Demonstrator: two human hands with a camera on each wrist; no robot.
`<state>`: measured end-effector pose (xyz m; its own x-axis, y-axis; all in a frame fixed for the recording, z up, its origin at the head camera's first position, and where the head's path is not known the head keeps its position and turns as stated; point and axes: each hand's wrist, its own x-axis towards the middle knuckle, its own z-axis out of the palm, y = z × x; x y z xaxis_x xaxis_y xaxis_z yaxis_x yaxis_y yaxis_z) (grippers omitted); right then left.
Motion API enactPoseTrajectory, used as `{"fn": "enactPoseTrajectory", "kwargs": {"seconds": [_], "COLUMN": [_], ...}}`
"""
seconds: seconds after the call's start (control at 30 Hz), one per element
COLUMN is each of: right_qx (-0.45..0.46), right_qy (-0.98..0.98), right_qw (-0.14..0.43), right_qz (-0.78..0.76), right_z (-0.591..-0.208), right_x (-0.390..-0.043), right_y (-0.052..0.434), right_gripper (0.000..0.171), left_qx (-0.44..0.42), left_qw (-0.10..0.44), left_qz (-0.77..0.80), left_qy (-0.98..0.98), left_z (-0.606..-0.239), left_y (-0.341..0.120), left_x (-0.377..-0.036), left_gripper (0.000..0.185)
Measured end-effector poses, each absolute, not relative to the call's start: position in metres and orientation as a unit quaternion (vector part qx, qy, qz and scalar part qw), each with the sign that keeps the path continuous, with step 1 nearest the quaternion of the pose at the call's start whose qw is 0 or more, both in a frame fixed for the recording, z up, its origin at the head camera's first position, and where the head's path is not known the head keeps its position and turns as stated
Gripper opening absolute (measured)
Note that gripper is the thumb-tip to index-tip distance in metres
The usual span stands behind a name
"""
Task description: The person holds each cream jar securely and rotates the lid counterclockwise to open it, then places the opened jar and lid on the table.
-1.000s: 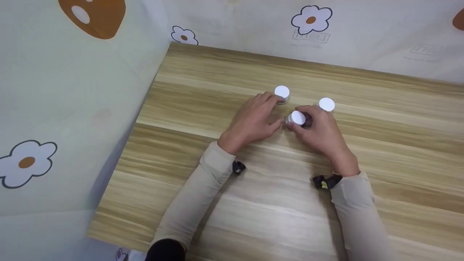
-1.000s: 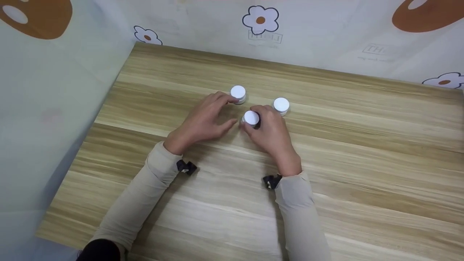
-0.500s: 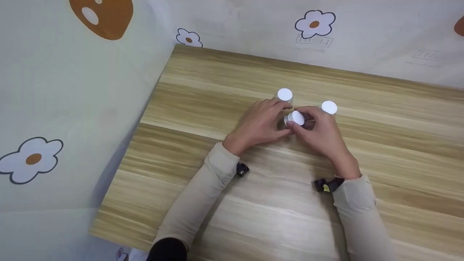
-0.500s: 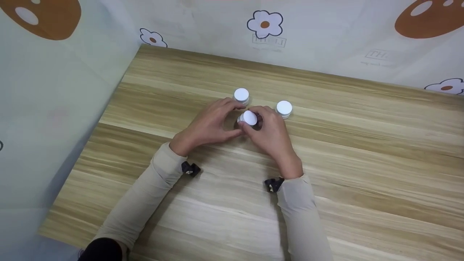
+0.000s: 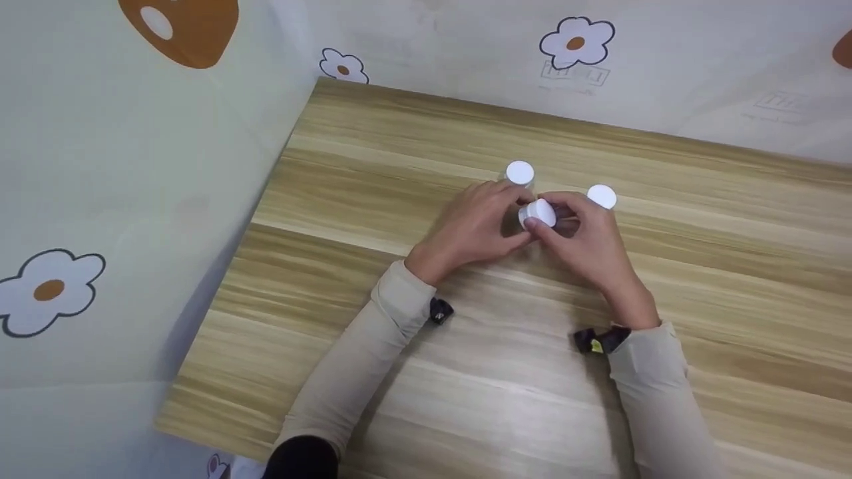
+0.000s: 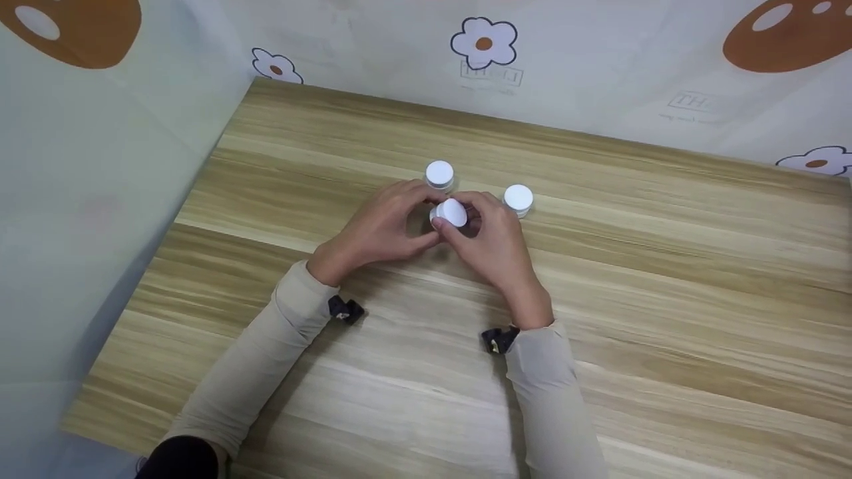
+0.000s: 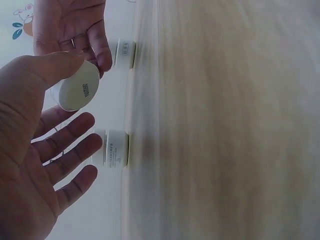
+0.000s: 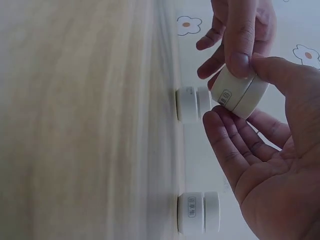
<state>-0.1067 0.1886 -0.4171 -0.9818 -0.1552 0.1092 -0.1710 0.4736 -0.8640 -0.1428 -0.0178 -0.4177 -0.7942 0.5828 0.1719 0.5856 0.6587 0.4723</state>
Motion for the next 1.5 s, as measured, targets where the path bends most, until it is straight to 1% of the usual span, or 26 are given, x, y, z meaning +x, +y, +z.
{"fn": "enactPoseTrajectory", "kwargs": {"seconds": [0.2, 0.47, 0.67, 0.87, 1.17, 1.5], "right_qx": [0.094, 0.104, 0.079, 0.057, 0.063, 0.077], "right_qy": [-0.855, -0.846, -0.864, -0.880, -0.886, -0.877], "right_qw": [0.010, 0.011, 0.021, 0.036, 0.028, 0.034], "right_qz": [0.509, 0.523, 0.496, 0.469, 0.459, 0.472], "right_z": [-0.4146, -0.4148, -0.4135, -0.4149, -0.4129, -0.4170], "right_x": [-0.1071, -0.1081, -0.1079, -0.1076, -0.1052, -0.1055], "right_y": [0.1876, 0.1871, 0.1895, 0.1912, 0.1880, 0.1886], "right_gripper": [0.039, 0.041, 0.044, 0.037, 0.037, 0.031], "left_qx": [-0.326, -0.331, -0.333, -0.322, -0.323, -0.325], "left_qw": [0.016, 0.016, 0.021, 0.021, 0.030, 0.020], "left_qz": [-0.270, -0.279, -0.277, -0.274, -0.268, -0.275], "left_qy": [-0.906, -0.901, -0.901, -0.906, -0.907, -0.905], "left_z": [-0.4155, -0.4131, -0.4148, -0.4151, -0.4132, -0.4116], "left_y": [-0.0187, -0.0192, -0.0192, -0.0199, -0.0201, -0.0198], "left_x": [-0.1433, -0.1404, -0.1417, -0.1418, -0.1413, -0.1421], "left_gripper": [0.049, 0.049, 0.047, 0.048, 0.046, 0.045]}}
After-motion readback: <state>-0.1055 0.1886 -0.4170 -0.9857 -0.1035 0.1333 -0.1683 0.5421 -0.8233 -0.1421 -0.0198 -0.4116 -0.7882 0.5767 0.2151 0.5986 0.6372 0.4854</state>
